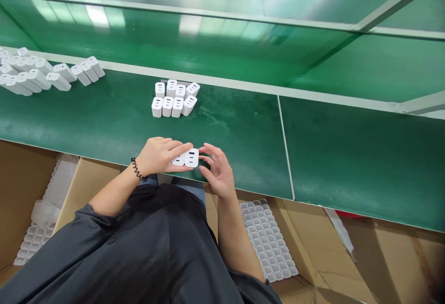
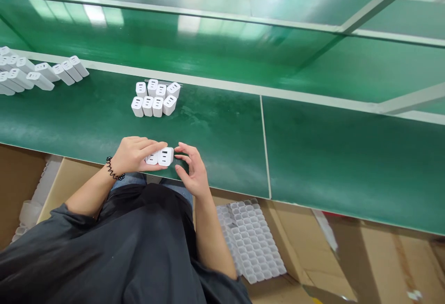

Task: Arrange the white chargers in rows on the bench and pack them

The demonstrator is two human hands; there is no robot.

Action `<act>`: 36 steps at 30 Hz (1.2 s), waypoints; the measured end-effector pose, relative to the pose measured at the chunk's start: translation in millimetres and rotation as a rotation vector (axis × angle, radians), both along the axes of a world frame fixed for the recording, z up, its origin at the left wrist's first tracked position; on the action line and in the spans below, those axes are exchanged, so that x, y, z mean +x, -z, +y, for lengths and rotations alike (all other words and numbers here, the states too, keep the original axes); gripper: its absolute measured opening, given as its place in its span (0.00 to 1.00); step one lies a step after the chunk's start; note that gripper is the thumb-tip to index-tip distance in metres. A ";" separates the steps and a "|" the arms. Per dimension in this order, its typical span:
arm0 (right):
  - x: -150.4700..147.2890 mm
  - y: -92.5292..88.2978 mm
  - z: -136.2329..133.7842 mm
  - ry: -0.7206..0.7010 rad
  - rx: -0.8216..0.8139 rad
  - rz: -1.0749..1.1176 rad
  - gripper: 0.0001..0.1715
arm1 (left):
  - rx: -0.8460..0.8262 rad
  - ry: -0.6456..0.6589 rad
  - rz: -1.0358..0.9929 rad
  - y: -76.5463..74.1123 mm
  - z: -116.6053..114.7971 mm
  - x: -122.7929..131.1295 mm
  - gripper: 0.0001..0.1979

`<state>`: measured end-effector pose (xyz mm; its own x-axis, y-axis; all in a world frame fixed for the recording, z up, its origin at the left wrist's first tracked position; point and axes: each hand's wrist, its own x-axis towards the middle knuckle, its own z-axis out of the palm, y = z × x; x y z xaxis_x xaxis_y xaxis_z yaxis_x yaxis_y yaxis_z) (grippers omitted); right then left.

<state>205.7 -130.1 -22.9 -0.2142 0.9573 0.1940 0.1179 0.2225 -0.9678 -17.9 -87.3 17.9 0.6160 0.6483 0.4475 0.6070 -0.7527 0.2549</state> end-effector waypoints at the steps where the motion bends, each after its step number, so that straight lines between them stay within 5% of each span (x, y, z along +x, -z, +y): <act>1: 0.0 -0.9 0.1 -0.012 0.008 -0.015 0.27 | -0.017 0.015 0.013 1.1 2.1 0.6 0.25; 10: -6.2 -3.3 0.6 -0.005 0.034 -0.203 0.30 | -0.251 0.047 0.273 -10.8 15.8 7.7 0.26; 15: -9.8 -5.0 -0.1 0.019 0.066 -0.256 0.28 | -0.251 0.011 0.186 -16.6 13.3 -21.5 0.36; 21: -13.2 -7.4 -2.0 0.068 0.065 -0.338 0.29 | -0.374 0.025 0.150 -5.6 10.6 -40.6 0.39; 36: -15.6 -7.2 -1.3 0.073 0.090 -0.395 0.29 | -0.205 -0.073 0.275 -2.3 6.7 -7.4 0.34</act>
